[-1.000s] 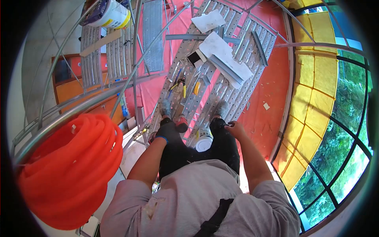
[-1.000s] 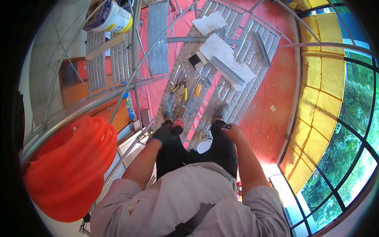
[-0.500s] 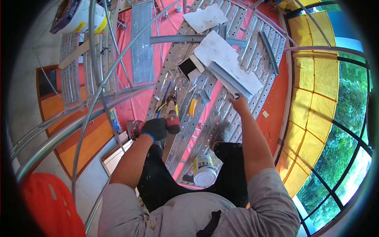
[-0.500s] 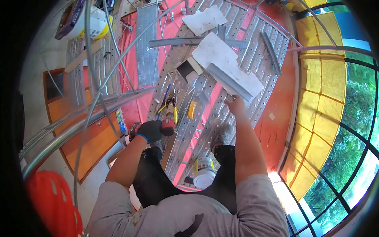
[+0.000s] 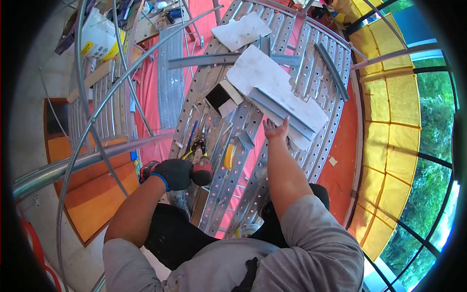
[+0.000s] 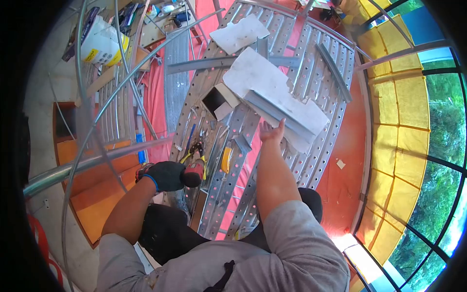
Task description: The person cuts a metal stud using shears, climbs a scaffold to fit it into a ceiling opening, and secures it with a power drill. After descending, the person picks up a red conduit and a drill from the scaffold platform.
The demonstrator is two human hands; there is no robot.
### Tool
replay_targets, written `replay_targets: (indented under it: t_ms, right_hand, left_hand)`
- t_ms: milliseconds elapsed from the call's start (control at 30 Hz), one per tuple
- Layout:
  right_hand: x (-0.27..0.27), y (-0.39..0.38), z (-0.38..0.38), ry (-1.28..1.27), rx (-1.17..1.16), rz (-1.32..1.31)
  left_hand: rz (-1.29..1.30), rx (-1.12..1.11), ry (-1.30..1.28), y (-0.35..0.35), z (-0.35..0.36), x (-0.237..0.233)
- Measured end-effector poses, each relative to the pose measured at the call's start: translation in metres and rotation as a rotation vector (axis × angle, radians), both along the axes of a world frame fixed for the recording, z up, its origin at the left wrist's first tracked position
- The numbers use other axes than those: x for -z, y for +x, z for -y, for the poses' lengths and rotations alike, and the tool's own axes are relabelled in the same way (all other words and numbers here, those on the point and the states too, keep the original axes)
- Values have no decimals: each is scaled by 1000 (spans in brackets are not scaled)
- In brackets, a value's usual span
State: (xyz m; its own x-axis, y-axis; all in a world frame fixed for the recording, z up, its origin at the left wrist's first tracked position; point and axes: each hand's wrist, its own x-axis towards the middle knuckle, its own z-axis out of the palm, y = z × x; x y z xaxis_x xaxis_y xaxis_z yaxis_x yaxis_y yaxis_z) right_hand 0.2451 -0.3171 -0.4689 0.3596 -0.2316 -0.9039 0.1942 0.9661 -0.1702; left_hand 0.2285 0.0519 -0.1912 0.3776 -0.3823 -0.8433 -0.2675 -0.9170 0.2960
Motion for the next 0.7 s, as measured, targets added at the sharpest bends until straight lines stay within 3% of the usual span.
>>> replay_targets:
  t_ms: [167, 267, 367, 467, 700]
  right_hand:
    - [-15, 9, 1, -11, 36, 3]
    - [16, 12, 23, 112, 63, 20]
    - [16, 2, 33, 18, 11, 116]
    - [-2, 9, 35, -32, 212, 241]
    - [-9, 15, 54, -66, 154, 207]
  left_hand:
    - [82, 58, 13, 2, 14, 15]
    - [104, 55, 0, 2, 23, 12]
    - [56, 108, -14, 4, 33, 4]
    - [24, 128, 14, 5, 39, 7]
    - [21, 179, 45, 5, 42, 9]
